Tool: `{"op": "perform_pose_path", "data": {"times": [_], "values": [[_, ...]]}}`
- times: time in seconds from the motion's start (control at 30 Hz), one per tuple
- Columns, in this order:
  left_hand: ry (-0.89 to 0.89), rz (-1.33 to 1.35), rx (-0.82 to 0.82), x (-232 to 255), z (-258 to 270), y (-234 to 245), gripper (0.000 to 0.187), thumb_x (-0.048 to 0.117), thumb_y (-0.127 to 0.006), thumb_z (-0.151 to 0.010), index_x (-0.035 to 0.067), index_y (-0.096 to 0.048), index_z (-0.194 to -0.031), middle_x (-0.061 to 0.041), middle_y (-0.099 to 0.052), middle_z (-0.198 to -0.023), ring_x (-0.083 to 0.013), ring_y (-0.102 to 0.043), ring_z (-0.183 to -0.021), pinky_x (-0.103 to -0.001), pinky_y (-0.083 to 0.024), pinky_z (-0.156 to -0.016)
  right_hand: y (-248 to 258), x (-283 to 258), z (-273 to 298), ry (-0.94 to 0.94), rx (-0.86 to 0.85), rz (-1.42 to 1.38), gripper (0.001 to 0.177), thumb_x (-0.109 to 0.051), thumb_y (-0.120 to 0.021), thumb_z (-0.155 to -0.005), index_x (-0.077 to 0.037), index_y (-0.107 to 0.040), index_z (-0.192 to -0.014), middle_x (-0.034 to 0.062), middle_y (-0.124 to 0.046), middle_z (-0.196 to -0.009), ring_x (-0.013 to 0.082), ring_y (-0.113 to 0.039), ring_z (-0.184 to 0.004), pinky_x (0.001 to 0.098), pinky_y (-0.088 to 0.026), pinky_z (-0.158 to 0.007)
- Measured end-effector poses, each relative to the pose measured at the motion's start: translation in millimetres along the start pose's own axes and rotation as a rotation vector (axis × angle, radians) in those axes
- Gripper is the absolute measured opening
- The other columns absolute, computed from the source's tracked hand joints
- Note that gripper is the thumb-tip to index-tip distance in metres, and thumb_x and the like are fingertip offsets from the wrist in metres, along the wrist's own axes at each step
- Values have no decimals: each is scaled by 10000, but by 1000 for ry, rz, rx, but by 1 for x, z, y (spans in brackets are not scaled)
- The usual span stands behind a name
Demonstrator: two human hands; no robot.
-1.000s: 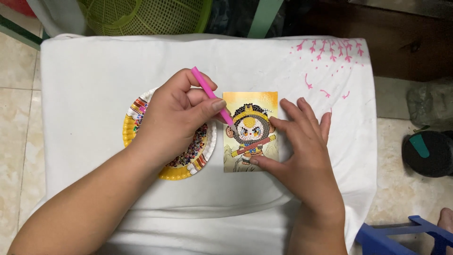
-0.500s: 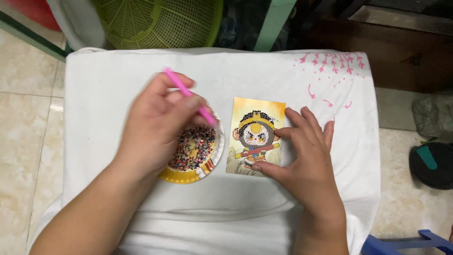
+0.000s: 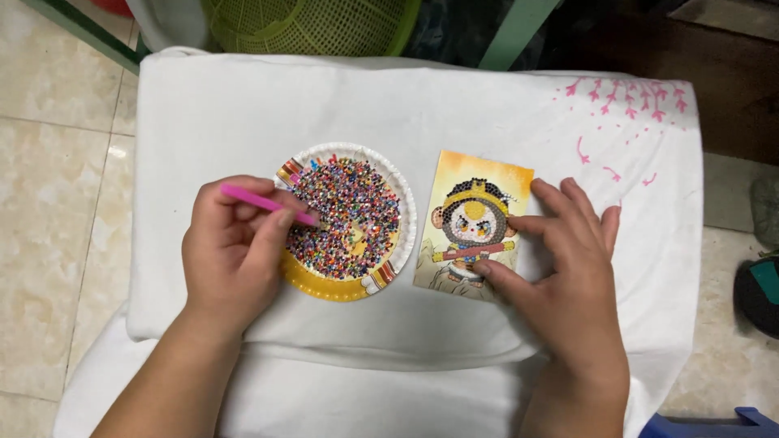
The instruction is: A person performs diamond painting by using a pen tool to pick up small colored beads from a tray and place them onto a sticky canvas to complete a picture.
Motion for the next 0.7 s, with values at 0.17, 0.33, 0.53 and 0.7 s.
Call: {"op": "perform_pose_path", "data": {"times": [0.17, 0.33, 0.53, 0.7], "values": [[-30, -108, 36, 7, -3, 4, 171, -5, -533, -927, 24, -421, -1053, -127, -635, -859, -202, -684, -786, -284, -557, -795, 0, -3, 1, 25, 0, -2, 478, -268, -823, -649, -102, -590, -1031, 137, -511, -1367, 382, -366, -1377, 593, -112, -1105], [-32, -153, 14, 4, -5, 3, 175, -12, -572, -908, 8, -453, -1034, -109, -629, -834, -184, -678, -781, -264, -542, -775, -1, -4, 0, 39, -11, 8, 492, -277, -821, -651, -103, -588, -1047, 150, -507, -1371, 393, -371, -1372, 564, -136, -1085], [0, -189, 34, 3, -6, 3, 155, 6, -597, -901, 21, -469, -987, -85, -617, -862, -162, -685, -775, -249, -551, -765, -1, -5, 1, 41, -15, 16, 493, -278, -820, -655, -91, -588, -1047, 158, -504, -1375, 393, -373, -1371, 576, -130, -1090], [6, -205, 60, 4, -7, 5, 139, -4, -593, -906, 29, -474, -972, -85, -606, -877, -167, -695, -785, -237, -550, -745, -1, -5, 1, 47, -11, 17, 496, -278, -823, -655, -89, -588, -1049, 157, -505, -1376, 398, -378, -1366, 568, -141, -1084]]}}
Point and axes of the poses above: each hand's wrist, its own z-axis away from the middle knuckle, its own y-axis out of the back of the hand, x = y × z, the point moved 10 cm from there along -z, towards the middle knuckle
